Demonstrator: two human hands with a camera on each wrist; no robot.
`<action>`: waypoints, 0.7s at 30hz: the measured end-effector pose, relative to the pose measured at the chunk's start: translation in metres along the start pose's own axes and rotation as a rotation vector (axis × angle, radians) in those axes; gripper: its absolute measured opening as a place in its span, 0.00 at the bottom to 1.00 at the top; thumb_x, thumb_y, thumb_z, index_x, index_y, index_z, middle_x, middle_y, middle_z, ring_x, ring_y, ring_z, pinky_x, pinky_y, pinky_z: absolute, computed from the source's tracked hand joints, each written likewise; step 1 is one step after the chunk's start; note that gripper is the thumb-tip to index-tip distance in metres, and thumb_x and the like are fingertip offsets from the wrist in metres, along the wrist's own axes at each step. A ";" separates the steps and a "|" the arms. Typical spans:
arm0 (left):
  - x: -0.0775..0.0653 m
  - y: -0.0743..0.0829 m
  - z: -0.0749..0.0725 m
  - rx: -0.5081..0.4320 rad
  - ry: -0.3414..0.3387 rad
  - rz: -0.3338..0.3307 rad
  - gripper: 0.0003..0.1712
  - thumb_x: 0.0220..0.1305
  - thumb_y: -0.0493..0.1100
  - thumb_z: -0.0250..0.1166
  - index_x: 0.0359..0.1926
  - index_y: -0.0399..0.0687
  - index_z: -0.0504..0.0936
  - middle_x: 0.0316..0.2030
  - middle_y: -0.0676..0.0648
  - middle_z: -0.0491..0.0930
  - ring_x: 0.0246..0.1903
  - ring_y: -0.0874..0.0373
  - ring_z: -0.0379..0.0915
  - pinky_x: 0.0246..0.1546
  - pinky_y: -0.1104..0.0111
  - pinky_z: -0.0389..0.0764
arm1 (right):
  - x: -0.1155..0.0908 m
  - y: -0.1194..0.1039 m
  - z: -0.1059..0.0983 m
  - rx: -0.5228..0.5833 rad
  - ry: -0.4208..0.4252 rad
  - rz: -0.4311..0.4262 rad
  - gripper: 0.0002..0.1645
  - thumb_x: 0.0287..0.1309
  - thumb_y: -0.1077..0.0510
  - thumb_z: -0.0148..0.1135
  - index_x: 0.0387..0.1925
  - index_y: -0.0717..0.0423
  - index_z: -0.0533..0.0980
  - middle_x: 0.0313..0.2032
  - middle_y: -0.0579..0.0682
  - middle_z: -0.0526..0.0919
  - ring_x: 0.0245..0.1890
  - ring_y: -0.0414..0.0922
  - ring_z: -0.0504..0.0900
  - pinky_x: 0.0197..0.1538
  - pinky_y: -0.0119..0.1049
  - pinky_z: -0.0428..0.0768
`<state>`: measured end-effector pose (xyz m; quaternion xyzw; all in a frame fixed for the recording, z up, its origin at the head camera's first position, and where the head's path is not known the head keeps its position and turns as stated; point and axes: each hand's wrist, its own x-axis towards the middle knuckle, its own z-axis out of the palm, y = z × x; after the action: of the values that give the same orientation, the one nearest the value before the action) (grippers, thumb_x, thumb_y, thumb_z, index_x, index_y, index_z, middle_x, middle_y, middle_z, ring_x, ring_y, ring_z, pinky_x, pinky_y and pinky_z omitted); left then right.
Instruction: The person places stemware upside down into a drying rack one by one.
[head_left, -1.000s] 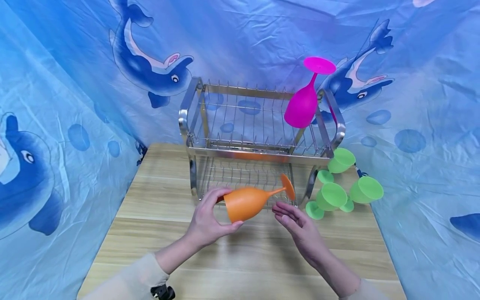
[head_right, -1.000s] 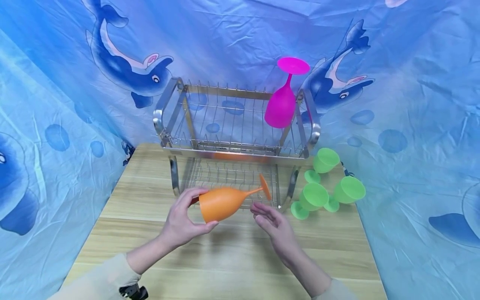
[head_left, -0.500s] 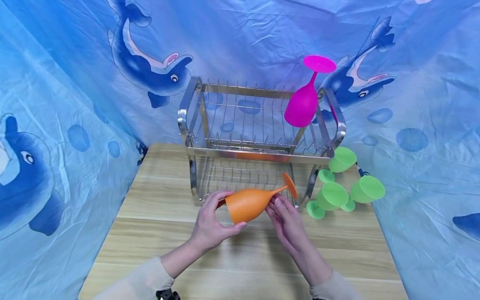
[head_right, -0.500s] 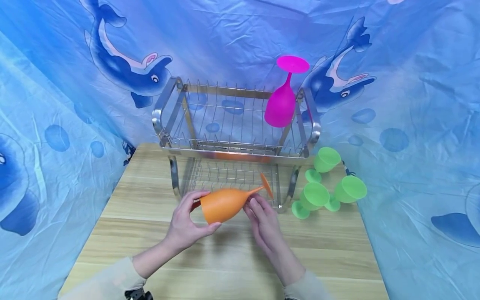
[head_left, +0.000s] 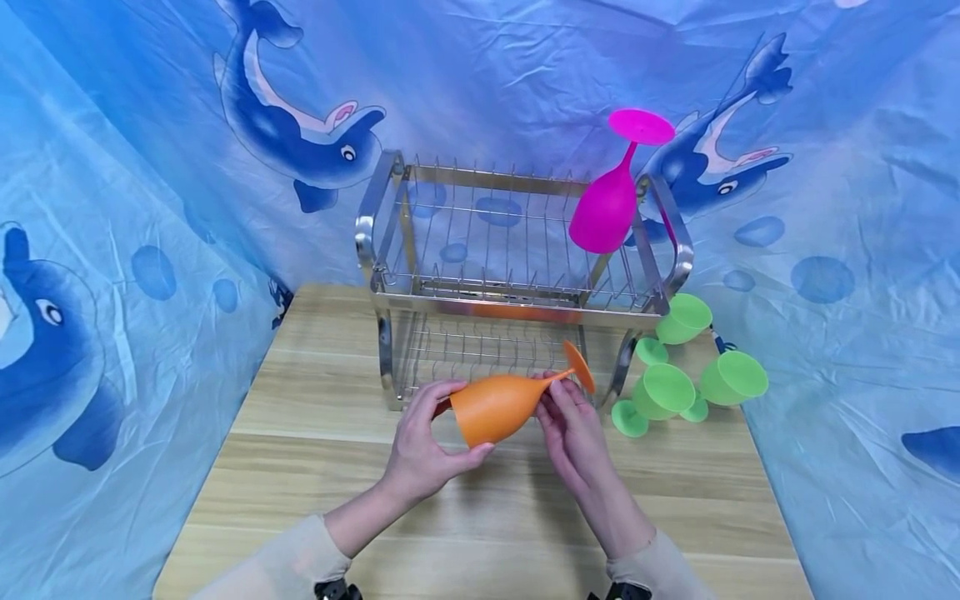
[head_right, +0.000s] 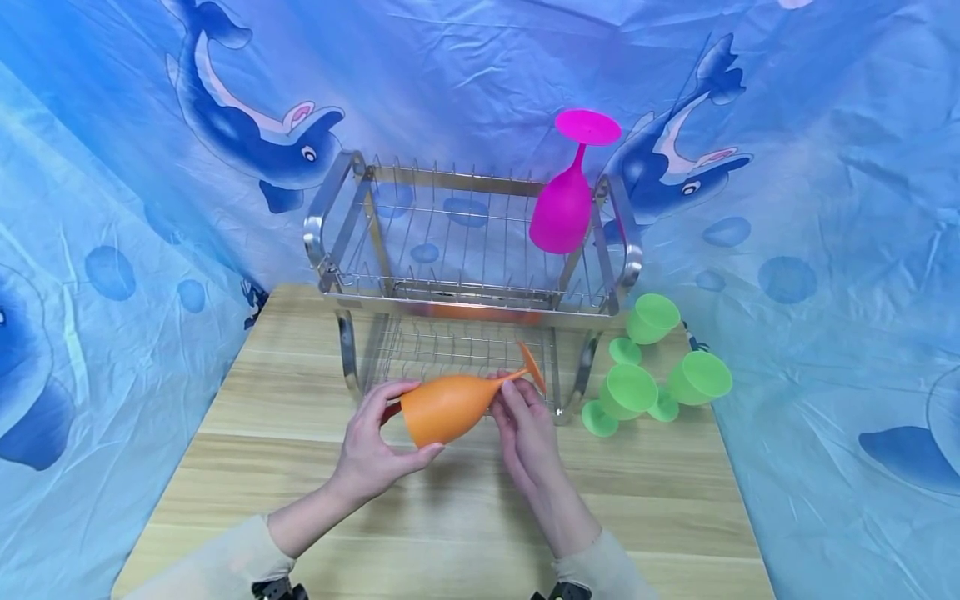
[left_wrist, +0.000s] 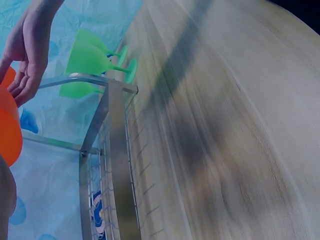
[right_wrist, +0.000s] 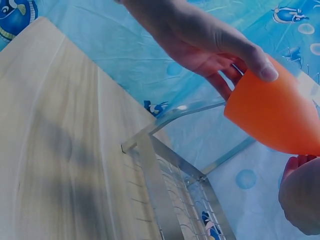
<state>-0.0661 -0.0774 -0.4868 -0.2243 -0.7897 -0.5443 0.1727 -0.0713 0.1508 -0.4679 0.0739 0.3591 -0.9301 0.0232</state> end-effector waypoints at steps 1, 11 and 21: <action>0.000 0.000 0.000 -0.003 0.002 0.000 0.49 0.42 0.44 0.90 0.67 0.50 0.77 0.60 0.50 0.79 0.57 0.53 0.77 0.58 0.61 0.87 | 0.000 0.000 0.001 0.006 0.005 -0.003 0.10 0.80 0.63 0.58 0.44 0.53 0.84 0.49 0.50 0.86 0.53 0.42 0.85 0.62 0.32 0.83; -0.008 0.001 0.002 -0.036 0.001 -0.054 0.49 0.43 0.43 0.89 0.67 0.50 0.75 0.62 0.51 0.77 0.59 0.54 0.75 0.59 0.60 0.87 | 0.001 -0.002 0.006 0.038 0.032 -0.054 0.13 0.75 0.68 0.61 0.34 0.53 0.85 0.42 0.50 0.90 0.48 0.44 0.89 0.58 0.33 0.86; -0.011 0.005 -0.004 -0.053 -0.087 -0.084 0.56 0.41 0.52 0.91 0.69 0.51 0.72 0.63 0.50 0.75 0.61 0.55 0.74 0.62 0.58 0.84 | -0.002 -0.009 0.015 -0.083 0.042 -0.142 0.17 0.73 0.73 0.60 0.33 0.52 0.84 0.39 0.51 0.90 0.45 0.46 0.91 0.55 0.35 0.88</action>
<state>-0.0538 -0.0815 -0.4874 -0.2188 -0.7905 -0.5615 0.1094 -0.0716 0.1474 -0.4506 0.0665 0.4021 -0.9120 -0.0473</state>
